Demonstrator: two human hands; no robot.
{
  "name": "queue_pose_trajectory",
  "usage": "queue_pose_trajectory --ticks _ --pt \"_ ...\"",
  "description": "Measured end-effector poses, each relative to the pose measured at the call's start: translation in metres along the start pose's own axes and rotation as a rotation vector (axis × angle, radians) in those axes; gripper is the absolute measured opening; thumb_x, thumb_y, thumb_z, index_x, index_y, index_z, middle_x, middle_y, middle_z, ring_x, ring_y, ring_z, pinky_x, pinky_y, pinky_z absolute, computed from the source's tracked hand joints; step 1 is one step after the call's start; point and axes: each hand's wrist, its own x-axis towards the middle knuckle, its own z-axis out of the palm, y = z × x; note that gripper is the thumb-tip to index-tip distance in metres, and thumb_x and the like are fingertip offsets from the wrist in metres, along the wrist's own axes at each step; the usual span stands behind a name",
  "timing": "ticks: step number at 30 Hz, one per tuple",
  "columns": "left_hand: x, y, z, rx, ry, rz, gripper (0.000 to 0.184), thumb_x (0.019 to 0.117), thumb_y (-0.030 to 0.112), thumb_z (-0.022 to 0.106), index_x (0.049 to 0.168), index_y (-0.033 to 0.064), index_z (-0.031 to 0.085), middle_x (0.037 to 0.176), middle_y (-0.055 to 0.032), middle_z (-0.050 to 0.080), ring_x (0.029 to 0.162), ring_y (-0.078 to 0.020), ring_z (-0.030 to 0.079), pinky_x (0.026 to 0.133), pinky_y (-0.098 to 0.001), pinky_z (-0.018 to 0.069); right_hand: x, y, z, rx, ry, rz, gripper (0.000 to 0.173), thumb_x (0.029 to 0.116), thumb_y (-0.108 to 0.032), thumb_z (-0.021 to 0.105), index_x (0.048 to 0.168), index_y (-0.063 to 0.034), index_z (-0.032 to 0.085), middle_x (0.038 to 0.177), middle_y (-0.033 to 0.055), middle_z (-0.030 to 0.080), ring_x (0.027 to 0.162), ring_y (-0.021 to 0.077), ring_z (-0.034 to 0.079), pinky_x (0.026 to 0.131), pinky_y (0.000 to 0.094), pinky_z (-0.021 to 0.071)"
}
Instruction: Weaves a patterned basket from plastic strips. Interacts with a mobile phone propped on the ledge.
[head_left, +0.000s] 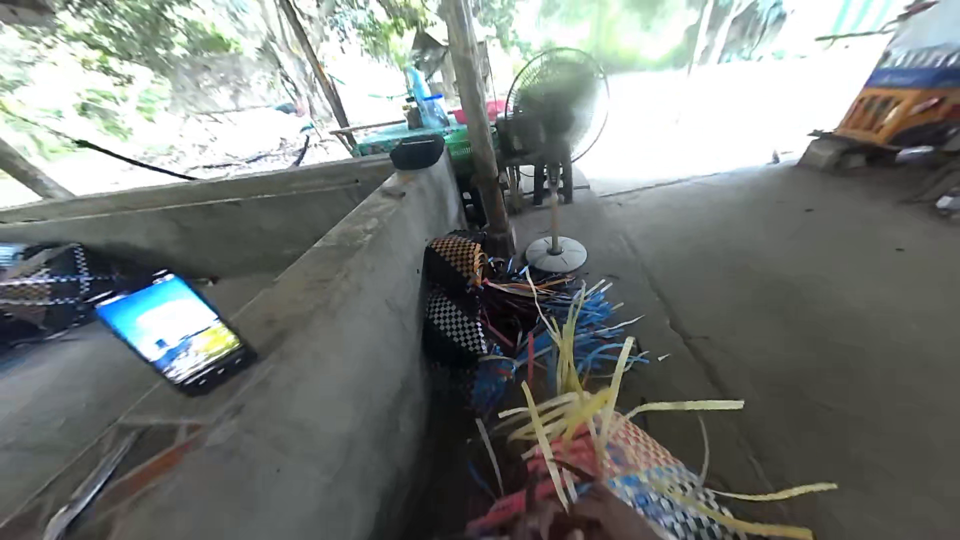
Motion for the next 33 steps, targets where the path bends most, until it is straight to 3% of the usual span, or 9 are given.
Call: queue_pose_trajectory --ticks 4,7,10,14,19,21,24,27,33 --pt "-0.04 -0.011 -0.014 -0.144 0.21 0.216 0.019 0.0913 0.017 0.073 0.099 0.0007 0.077 0.111 -0.0154 0.071 0.113 -0.0279 0.064 0.105 -0.0484 0.0487 -0.01 -0.029 0.003 -0.151 -0.069 0.061 0.022 0.098 -0.008 0.063 0.115 -0.0015 0.075 0.116 0.0219 0.073 0.115 0.0423 0.066 0.105 0.0564 0.0477" --pt "-0.072 -0.013 -0.044 -0.412 0.329 0.337 0.018 0.0992 0.016 0.061 0.093 0.0029 0.073 0.099 -0.0028 0.072 0.096 -0.01 0.068 0.092 -0.0329 0.057 -0.021 -0.042 0.004 -0.205 -0.063 0.128 0.025 0.1014 -0.011 0.058 0.116 -0.0019 0.076 0.116 0.0226 0.072 0.115 0.0427 0.065 0.104 0.0561 0.048" --pt "-0.092 -0.008 -0.095 -0.499 0.48 0.476 0.024 0.1023 0.028 0.058 0.105 0.0071 0.071 0.097 0.0052 0.072 0.089 -0.0039 0.067 0.085 -0.0277 0.0578 -0.034 -0.051 0.004 -0.229 0.004 0.136 0.025 0.1 -0.012 0.059 0.115 -0.0039 0.077 0.112 0.0215 0.073 0.112 0.0419 0.066 0.104 0.0558 0.048" --pt "-0.111 0.022 -0.184 -0.554 0.772 0.403 0.057 0.0992 0.029 0.06 0.141 -0.0062 0.043 0.102 0.0017 0.066 0.089 -0.0059 0.065 0.086 -0.0275 0.0562 -0.036 -0.079 0.008 -0.307 -0.026 0.183 0.024 0.0999 -0.014 0.06 0.114 -0.004 0.078 0.113 0.0207 0.073 0.115 0.0416 0.065 0.106 0.0557 0.0467" --pt "-0.121 0.058 -0.289 -0.217 1.158 0.167 0.043 0.1066 0.008 0.047 0.145 -0.01 0.043 0.14 -0.0251 0.055 0.124 -0.0277 0.057 0.107 -0.0399 0.0463 -0.031 -0.092 0.026 -0.357 -0.015 0.197 0.023 0.0975 -0.013 0.063 0.111 -0.0032 0.079 0.111 0.0235 0.073 0.114 0.0477 0.064 0.099 0.0617 0.0493" --pt "-0.115 0.088 -0.33 -0.162 1.162 -0.016 0.047 0.1068 0.004 0.048 0.15 -0.0105 0.036 0.151 -0.0282 0.045 0.137 -0.0334 0.048 0.115 -0.0443 0.0401 -0.028 -0.091 0.031 -0.35 -0.044 0.201 0.024 0.0982 -0.014 0.062 0.112 -0.0021 0.078 0.112 0.025 0.073 0.115 0.0489 0.063 0.101 0.0621 0.0476" --pt "-0.069 0.024 -0.397 -0.041 1.287 0.167 0.062 0.1027 0.016 0.059 0.156 -0.0015 0.033 0.156 -0.0279 0.04 0.143 -0.037 0.043 0.115 -0.0481 0.0411 -0.018 -0.087 0.034 -0.351 -0.093 0.214 0.027 0.0988 -0.016 0.06 0.114 -0.002 0.077 0.114 0.0252 0.072 0.117 0.0486 0.062 0.103 0.0621 0.0464" --pt "-0.036 0.0 -0.436 -0.138 1.287 0.09 0.078 0.0981 0.013 0.066 0.162 0.0063 0.022 0.164 -0.0263 0.026 0.15 -0.0407 0.032 0.119 -0.0529 0.0358 -0.009 -0.087 0.038 -0.334 -0.108 0.238 0.029 0.1007 -0.015 0.058 0.122 -0.005 0.075 0.116 0.0238 0.073 0.117 0.0468 0.064 0.105 0.063 0.0436" --pt "-0.001 -0.019 -0.46 -0.452 1.137 0.088 0.066 0.0972 0.001 0.055 0.159 0.0087 0.032 0.154 -0.019 0.046 0.136 -0.0294 0.051 0.109 -0.0493 0.0465 0.001 -0.052 0.041 -0.327 -0.139 0.284 0.032 0.1019 -0.022 0.056 0.126 -0.0113 0.074 0.127 0.0231 0.069 0.124 0.0486 0.059 0.103 0.0663 0.0439"
